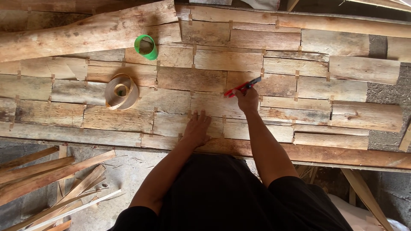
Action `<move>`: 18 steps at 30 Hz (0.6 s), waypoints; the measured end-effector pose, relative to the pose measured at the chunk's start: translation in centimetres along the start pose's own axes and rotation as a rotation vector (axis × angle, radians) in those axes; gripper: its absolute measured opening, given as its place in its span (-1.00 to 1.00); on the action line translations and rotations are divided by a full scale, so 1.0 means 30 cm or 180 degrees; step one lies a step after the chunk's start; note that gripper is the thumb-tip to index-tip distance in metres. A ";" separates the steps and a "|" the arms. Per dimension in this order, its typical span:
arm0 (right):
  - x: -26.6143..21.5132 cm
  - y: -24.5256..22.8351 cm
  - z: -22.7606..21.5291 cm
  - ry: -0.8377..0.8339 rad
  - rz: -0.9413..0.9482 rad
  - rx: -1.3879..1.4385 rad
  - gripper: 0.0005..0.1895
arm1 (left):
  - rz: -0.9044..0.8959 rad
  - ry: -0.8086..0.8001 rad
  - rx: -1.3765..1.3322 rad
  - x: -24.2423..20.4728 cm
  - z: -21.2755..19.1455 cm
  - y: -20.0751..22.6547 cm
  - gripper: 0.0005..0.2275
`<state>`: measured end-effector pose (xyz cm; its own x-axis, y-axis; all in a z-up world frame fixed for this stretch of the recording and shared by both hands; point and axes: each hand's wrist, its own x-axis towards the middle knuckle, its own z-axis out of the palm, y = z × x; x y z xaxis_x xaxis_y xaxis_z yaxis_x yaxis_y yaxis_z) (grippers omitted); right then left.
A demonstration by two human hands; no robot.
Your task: The recorder is assembling and fixing small wooden pieces into a larger decorative panel or surface.
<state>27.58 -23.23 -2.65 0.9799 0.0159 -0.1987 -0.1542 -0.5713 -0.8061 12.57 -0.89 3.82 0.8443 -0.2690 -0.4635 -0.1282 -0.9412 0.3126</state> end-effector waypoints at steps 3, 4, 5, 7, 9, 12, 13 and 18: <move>-0.012 -0.012 -0.010 0.0067 -0.0011 0.0001 -0.66 | -0.0066 -0.0115 -0.0025 0.002 -0.018 0.009 -0.13; -0.011 0.001 -0.011 0.0078 -0.0013 0.0000 -0.66 | -0.0058 -0.0109 -0.0021 0.004 -0.014 0.009 -0.13; -0.011 0.014 -0.013 0.0048 -0.0046 0.0030 -0.68 | -0.0063 -0.0119 -0.0014 0.007 -0.010 0.008 -0.13; -0.014 0.028 -0.018 0.0011 -0.0080 0.0062 -0.70 | -0.0075 -0.0130 -0.0008 0.006 -0.016 0.008 -0.12; -0.026 0.040 -0.035 -0.0077 -0.0252 0.0351 -0.75 | -0.0112 -0.0251 0.0033 0.005 -0.031 0.016 -0.11; 0.010 0.131 -0.070 0.0204 -0.0420 0.0215 -0.74 | -0.0062 -0.0272 0.0095 0.028 0.011 -0.005 -0.11; 0.021 0.174 -0.097 0.0209 -0.0408 0.0219 -0.74 | -0.0056 -0.0282 0.0101 0.024 0.011 -0.005 -0.11; 0.026 0.295 -0.271 0.1703 0.0296 0.0379 -0.70 | -0.0036 -0.0207 0.0052 0.014 -0.010 0.009 -0.16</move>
<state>28.00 -34.94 -5.42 0.8842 -0.4669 0.0137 -0.2260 -0.4532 -0.8623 13.07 -1.19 3.96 0.8102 -0.2706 -0.5200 -0.1279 -0.9473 0.2938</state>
